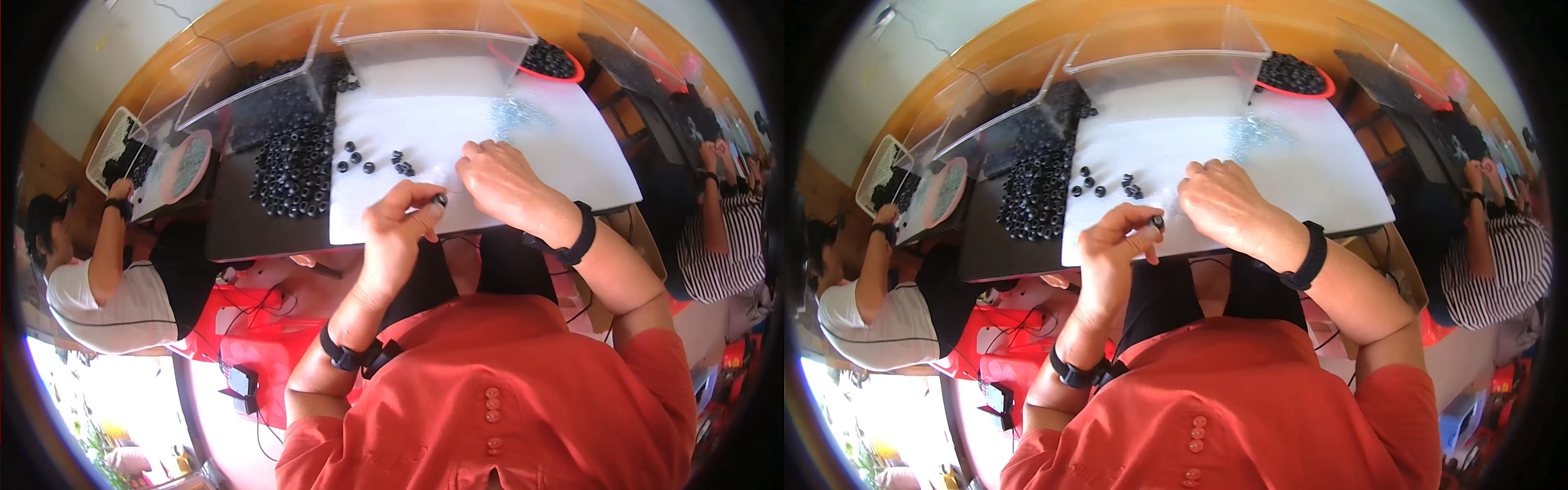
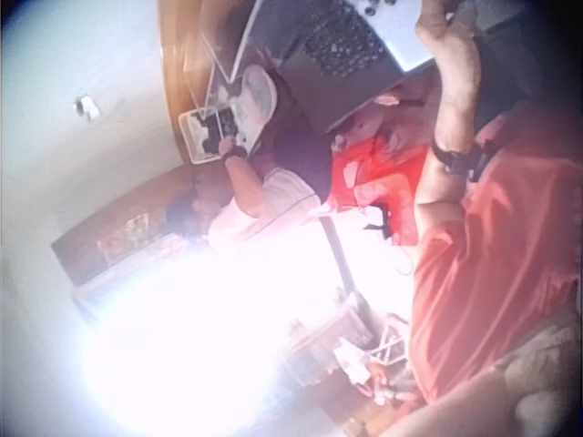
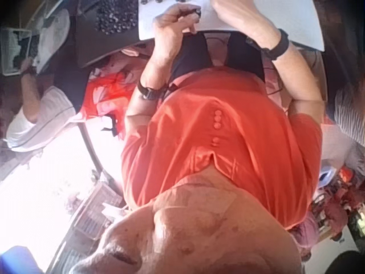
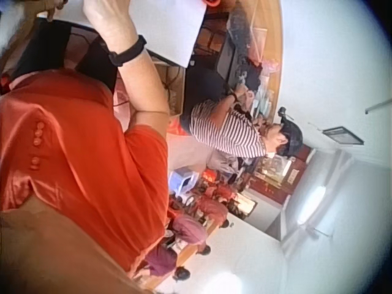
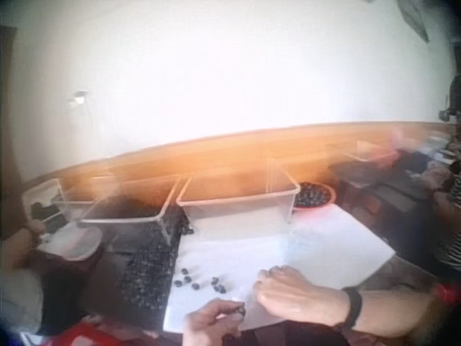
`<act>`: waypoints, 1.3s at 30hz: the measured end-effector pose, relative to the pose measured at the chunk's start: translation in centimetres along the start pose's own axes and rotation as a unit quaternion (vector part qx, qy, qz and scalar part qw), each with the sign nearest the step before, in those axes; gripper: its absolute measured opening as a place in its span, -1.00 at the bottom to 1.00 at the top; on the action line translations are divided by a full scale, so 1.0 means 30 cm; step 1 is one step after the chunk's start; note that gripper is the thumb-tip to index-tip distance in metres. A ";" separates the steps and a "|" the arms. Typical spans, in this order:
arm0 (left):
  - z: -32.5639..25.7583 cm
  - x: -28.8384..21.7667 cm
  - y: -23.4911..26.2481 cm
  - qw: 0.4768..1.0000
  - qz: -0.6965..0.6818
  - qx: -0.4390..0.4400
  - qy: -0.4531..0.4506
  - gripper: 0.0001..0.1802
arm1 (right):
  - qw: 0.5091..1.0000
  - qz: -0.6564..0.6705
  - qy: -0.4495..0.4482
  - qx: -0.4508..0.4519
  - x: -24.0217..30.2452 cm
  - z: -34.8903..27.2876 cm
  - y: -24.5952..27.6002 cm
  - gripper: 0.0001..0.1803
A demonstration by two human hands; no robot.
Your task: The person picks up a black plastic piece and a small clear component, inserts the clear component into the black piece, and places the assembled unit on the table, repeating the process several times.
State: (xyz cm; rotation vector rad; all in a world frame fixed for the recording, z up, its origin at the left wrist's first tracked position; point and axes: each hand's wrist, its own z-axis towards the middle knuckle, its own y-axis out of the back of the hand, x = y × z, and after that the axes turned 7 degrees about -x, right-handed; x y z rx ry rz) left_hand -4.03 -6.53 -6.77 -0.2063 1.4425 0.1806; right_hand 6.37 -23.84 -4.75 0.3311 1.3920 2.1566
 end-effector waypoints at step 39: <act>0.064 0.076 -0.085 0.984 -0.160 -0.003 0.073 -0.82 | 0.897 0.370 -0.146 -0.191 0.021 -0.054 0.001 -0.86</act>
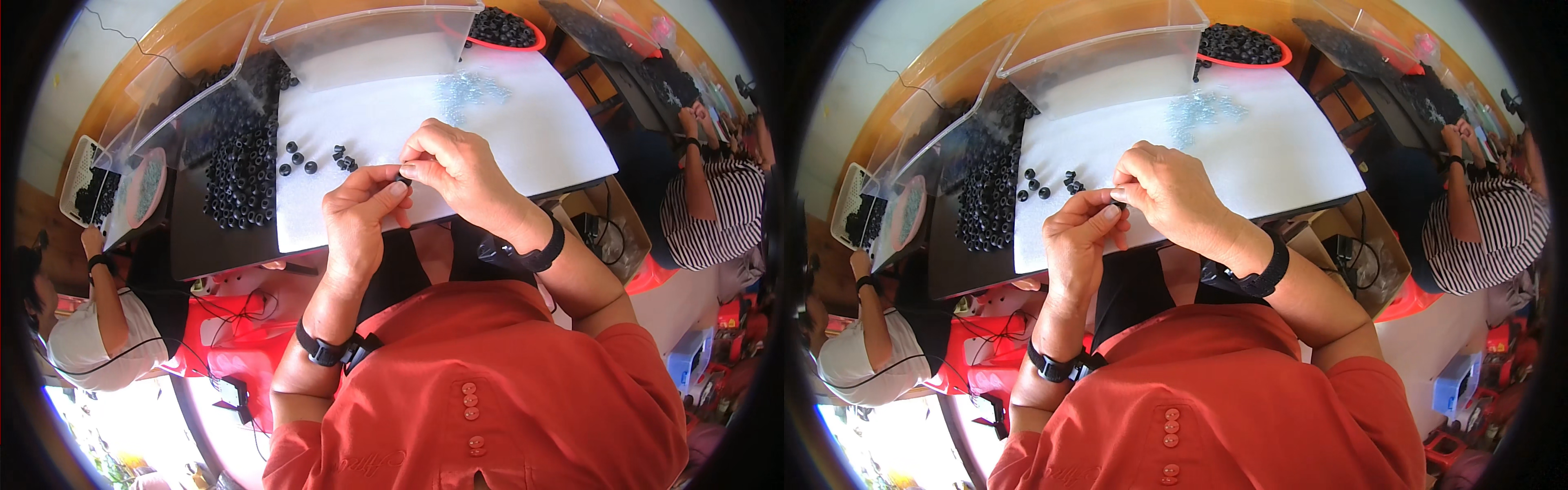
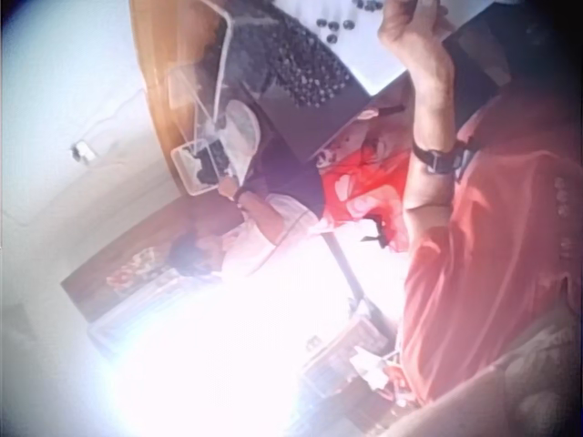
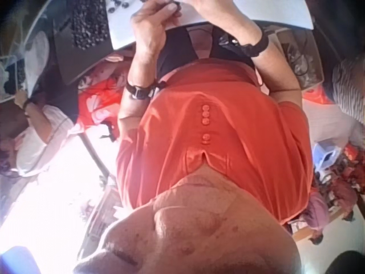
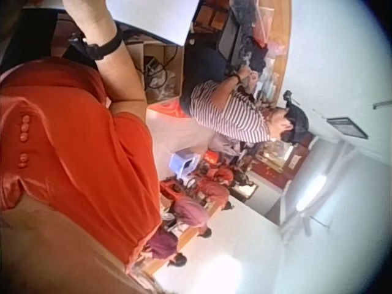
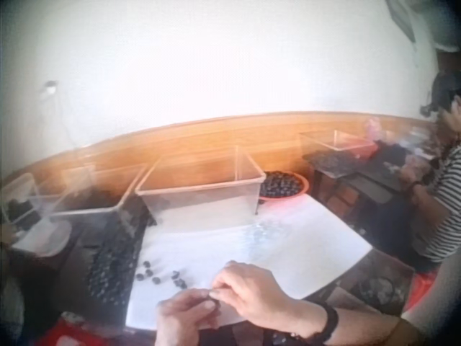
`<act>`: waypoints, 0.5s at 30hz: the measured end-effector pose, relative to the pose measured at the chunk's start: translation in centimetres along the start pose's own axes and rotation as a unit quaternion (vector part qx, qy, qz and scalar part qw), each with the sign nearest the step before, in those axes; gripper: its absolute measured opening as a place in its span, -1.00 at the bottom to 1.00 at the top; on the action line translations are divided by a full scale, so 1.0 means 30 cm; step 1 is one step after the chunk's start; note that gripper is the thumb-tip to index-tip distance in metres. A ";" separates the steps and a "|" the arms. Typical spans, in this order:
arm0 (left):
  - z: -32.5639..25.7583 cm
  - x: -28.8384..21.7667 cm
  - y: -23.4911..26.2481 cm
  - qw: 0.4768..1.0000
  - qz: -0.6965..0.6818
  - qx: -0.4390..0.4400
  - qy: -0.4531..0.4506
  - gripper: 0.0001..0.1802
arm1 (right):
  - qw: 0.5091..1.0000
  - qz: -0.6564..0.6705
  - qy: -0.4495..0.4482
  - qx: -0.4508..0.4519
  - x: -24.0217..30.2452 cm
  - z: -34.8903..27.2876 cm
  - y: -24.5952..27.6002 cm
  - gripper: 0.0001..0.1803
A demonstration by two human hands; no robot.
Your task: The person picks up a black plastic piece and a small clear component, inserts the clear component into the black piece, and places the assembled unit on the table, repeating the process several times.
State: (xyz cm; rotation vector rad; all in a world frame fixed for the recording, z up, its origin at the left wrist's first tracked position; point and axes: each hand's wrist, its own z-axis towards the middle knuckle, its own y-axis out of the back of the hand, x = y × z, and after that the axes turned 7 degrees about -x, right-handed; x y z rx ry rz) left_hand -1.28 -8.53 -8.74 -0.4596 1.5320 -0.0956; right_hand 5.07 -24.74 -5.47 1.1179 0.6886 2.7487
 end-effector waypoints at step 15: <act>-0.011 0.010 -0.002 1.000 -0.022 -0.009 -0.010 -0.84 | 0.988 0.097 -0.061 -0.107 -0.003 -0.070 -0.087 -0.86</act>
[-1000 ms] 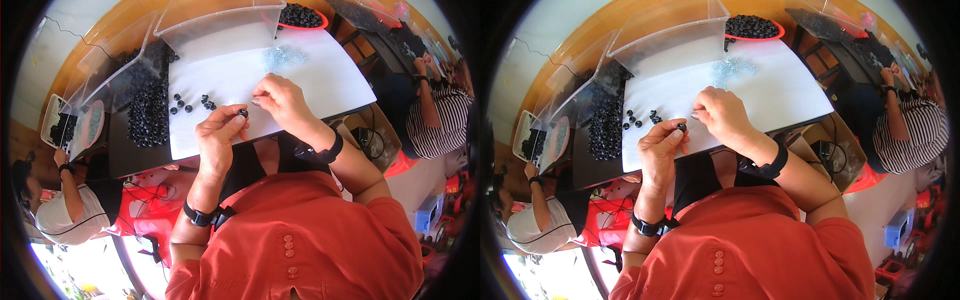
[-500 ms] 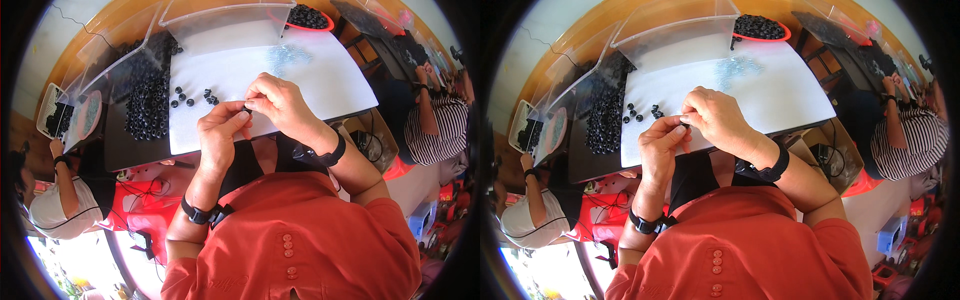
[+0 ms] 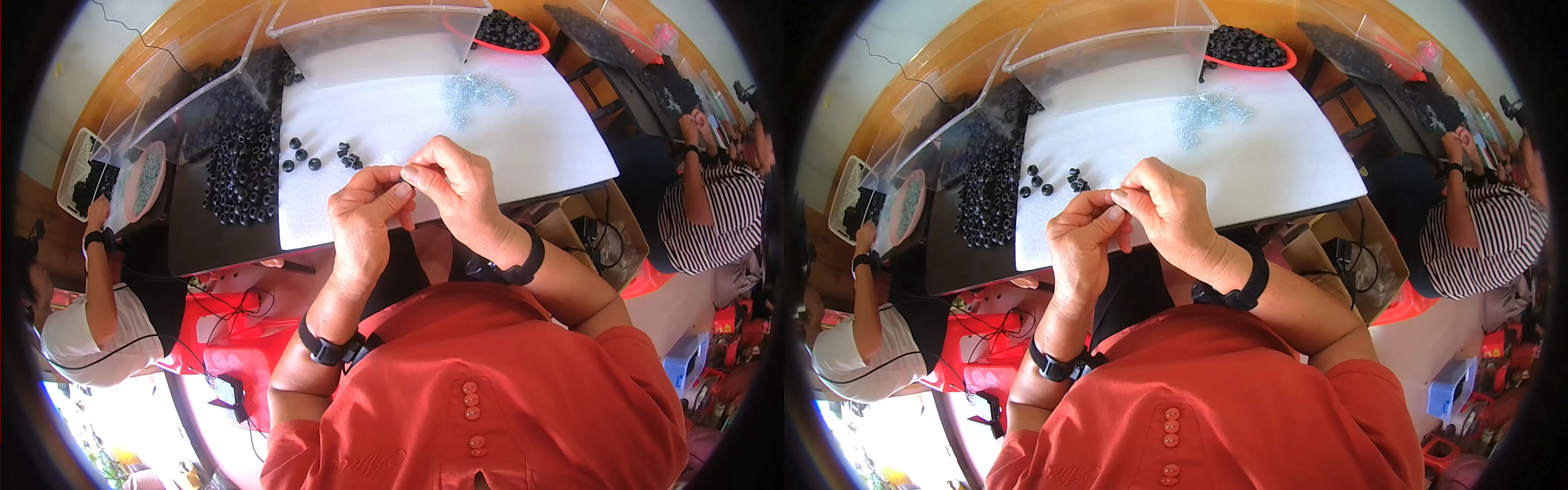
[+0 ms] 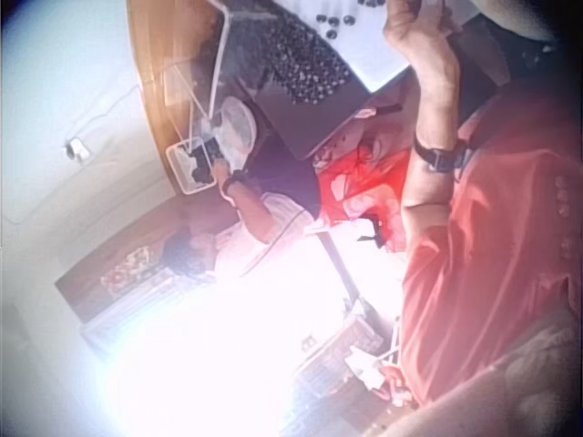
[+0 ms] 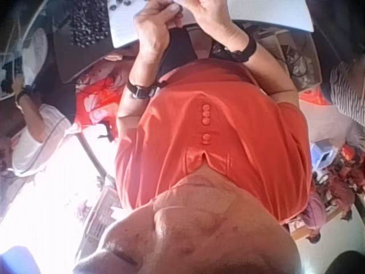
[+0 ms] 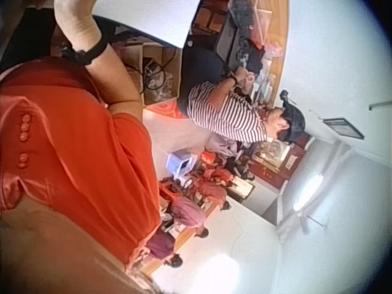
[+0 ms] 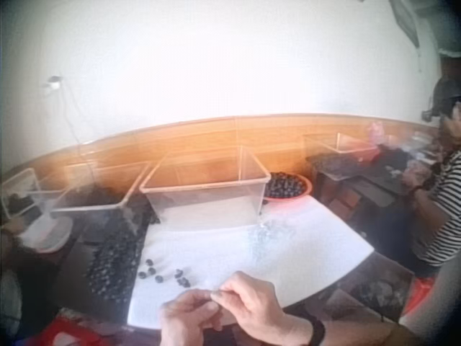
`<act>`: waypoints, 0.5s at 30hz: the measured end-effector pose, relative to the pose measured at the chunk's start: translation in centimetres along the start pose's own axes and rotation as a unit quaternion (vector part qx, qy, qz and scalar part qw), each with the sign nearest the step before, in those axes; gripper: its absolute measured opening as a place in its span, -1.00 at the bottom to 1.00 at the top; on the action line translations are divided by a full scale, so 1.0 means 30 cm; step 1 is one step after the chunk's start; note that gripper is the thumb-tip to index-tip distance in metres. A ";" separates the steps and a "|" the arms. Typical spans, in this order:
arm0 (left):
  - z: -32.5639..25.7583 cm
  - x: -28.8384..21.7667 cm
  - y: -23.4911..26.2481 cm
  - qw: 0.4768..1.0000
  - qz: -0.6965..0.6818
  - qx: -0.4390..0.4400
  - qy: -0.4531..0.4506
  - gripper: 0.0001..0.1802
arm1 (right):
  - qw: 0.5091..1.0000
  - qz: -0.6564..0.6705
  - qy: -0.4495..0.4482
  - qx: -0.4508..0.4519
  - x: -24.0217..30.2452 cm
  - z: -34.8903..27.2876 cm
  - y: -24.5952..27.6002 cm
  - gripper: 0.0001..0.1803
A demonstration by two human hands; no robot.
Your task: The person picks up a black plastic piece and a small clear component, inserts the clear component into the black piece, and places the assembled unit on the table, repeating the process several times.
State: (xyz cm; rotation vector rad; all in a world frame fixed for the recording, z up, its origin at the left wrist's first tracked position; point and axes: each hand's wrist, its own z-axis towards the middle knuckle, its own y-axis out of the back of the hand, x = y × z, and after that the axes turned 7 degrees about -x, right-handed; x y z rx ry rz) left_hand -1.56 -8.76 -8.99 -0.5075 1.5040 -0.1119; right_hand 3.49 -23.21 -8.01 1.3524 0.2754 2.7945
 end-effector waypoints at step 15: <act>-0.004 0.000 -0.003 1.000 0.028 -0.005 0.006 -0.83 | 0.974 -0.132 0.157 0.100 0.011 0.049 0.073 -0.87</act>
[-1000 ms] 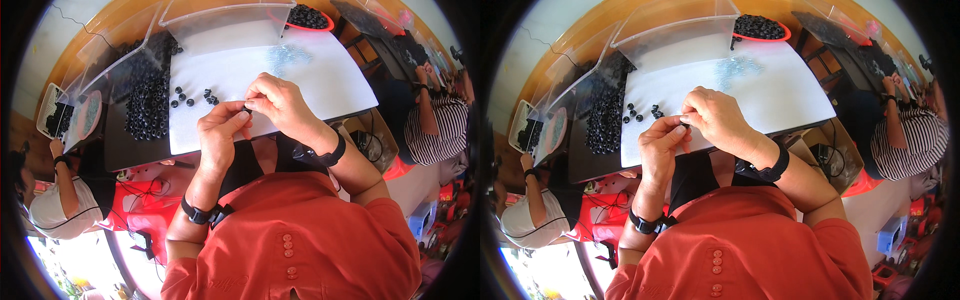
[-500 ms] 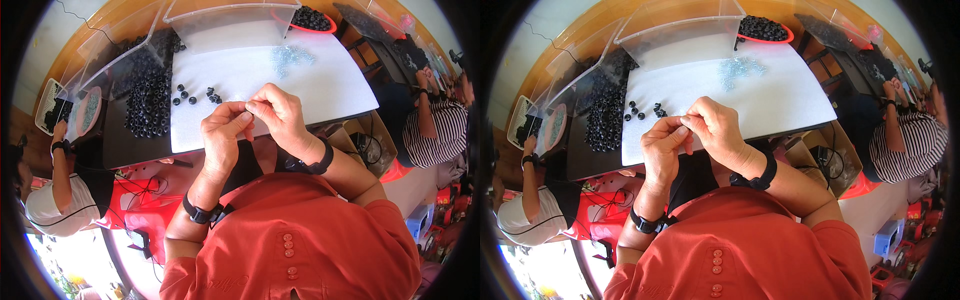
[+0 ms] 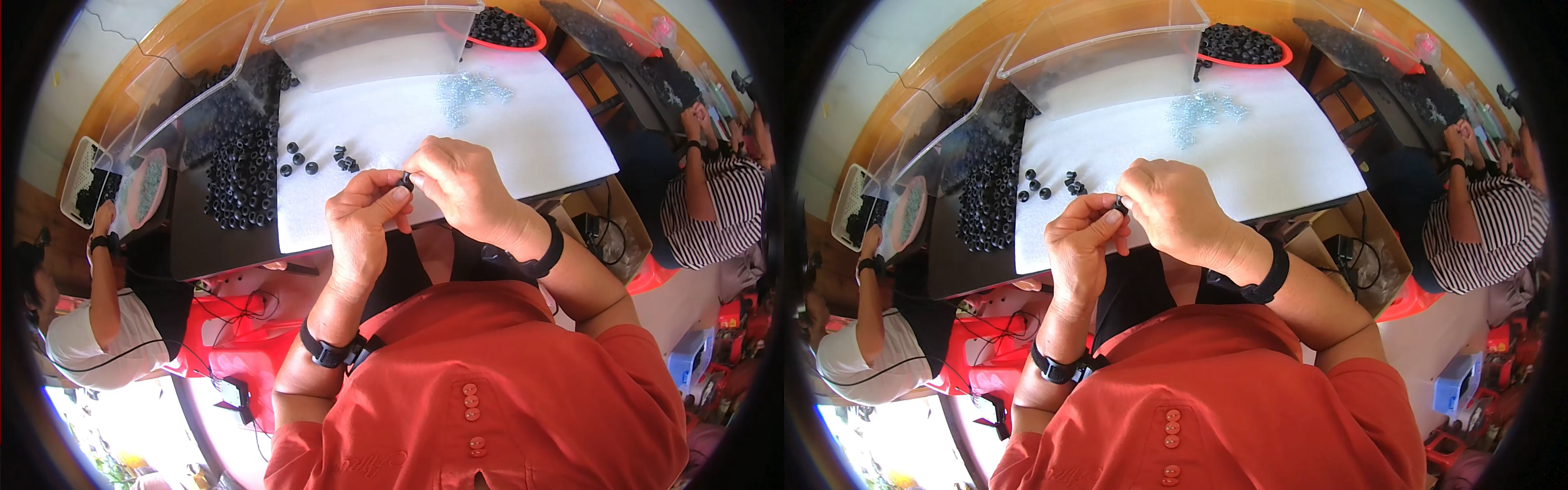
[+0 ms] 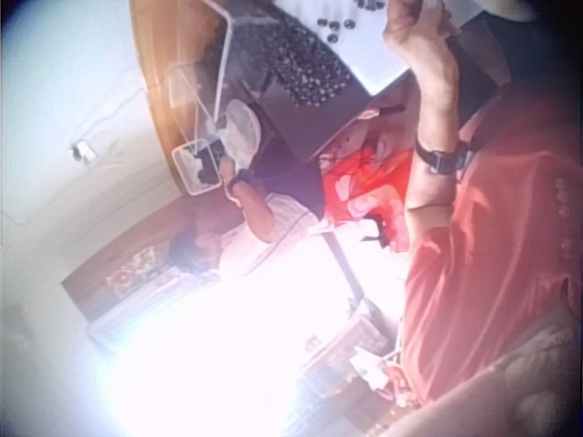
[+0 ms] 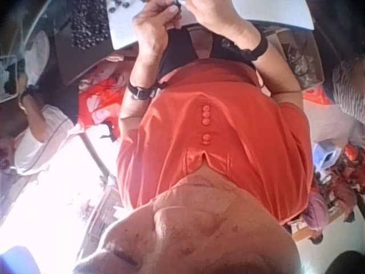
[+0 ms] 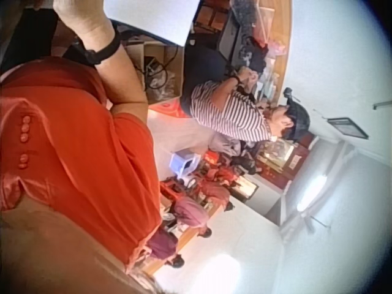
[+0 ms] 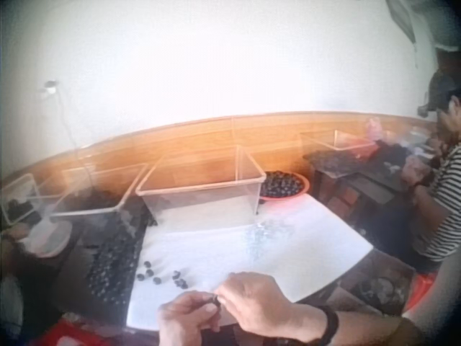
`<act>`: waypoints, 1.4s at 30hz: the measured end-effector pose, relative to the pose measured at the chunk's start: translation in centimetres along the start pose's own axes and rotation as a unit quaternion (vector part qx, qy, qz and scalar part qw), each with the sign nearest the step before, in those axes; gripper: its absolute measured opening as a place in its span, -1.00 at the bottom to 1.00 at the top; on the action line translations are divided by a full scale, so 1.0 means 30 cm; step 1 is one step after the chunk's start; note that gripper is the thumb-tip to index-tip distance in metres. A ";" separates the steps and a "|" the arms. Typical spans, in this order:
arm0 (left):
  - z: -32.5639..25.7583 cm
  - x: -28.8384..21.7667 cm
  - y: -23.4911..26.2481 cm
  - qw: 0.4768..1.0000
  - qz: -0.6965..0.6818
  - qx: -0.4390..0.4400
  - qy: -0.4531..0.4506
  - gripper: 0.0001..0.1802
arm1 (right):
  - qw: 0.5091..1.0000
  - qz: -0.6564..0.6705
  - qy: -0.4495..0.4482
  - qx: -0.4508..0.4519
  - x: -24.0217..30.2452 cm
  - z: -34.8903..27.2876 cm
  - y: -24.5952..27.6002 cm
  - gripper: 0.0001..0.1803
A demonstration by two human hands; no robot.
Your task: The person picks up a black plastic piece and a small clear component, inserts the clear component into the black piece, and places the assembled unit on the table, repeating the process several times.
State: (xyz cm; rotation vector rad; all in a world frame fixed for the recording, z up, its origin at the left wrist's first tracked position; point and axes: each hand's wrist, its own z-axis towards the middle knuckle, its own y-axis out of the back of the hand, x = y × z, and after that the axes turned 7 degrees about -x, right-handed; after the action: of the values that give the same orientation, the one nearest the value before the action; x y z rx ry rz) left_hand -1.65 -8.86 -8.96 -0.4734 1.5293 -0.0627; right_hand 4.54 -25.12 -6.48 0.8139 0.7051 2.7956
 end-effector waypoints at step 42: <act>0.026 -0.054 -0.023 0.986 0.148 0.064 0.039 -0.74 | 0.990 -0.129 0.035 -0.044 -0.001 -0.052 -0.015 -0.65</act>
State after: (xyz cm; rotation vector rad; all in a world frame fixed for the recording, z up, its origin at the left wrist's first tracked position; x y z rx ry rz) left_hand -0.82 -8.77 -7.22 -0.1386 1.6463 0.0519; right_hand 3.74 -25.35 -7.87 0.5679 0.6420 2.6102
